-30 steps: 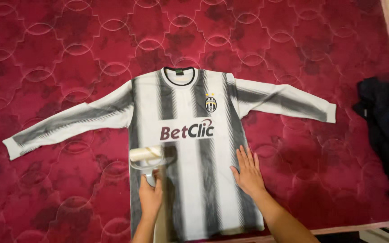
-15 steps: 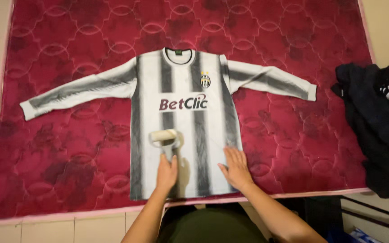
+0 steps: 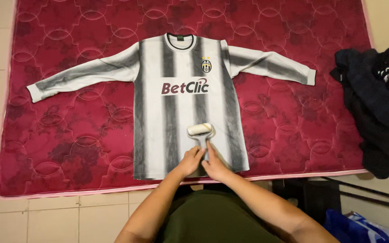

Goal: The person uses a lint roller to remove lint from a striped long-sleeve jersey laid flat on a bed. They roll the tool over the torso and sleeves, then place the jersey on a hanger.

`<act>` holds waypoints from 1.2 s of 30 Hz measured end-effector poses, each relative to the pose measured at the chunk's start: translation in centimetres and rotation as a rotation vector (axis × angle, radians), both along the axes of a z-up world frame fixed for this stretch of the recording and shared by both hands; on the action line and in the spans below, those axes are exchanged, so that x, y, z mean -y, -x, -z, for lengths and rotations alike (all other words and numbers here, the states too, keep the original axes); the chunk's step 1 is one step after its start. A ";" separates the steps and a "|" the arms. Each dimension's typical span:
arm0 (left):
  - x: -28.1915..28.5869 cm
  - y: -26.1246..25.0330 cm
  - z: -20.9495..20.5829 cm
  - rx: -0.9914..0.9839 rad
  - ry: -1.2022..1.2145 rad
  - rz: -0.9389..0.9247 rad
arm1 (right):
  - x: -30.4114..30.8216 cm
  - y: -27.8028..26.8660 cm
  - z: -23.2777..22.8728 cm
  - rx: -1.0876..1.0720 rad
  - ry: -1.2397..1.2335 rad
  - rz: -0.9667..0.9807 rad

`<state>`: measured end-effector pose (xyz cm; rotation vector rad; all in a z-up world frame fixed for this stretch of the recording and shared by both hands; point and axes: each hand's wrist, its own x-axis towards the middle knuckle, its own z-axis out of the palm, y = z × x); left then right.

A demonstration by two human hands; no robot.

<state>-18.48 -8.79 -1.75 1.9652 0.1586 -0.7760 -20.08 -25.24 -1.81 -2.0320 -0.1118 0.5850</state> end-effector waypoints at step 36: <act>-6.0 -2.5 3.8 0.265 -0.355 0.720 | -3.0 -12.9 -2.3 0.029 0.686 -0.028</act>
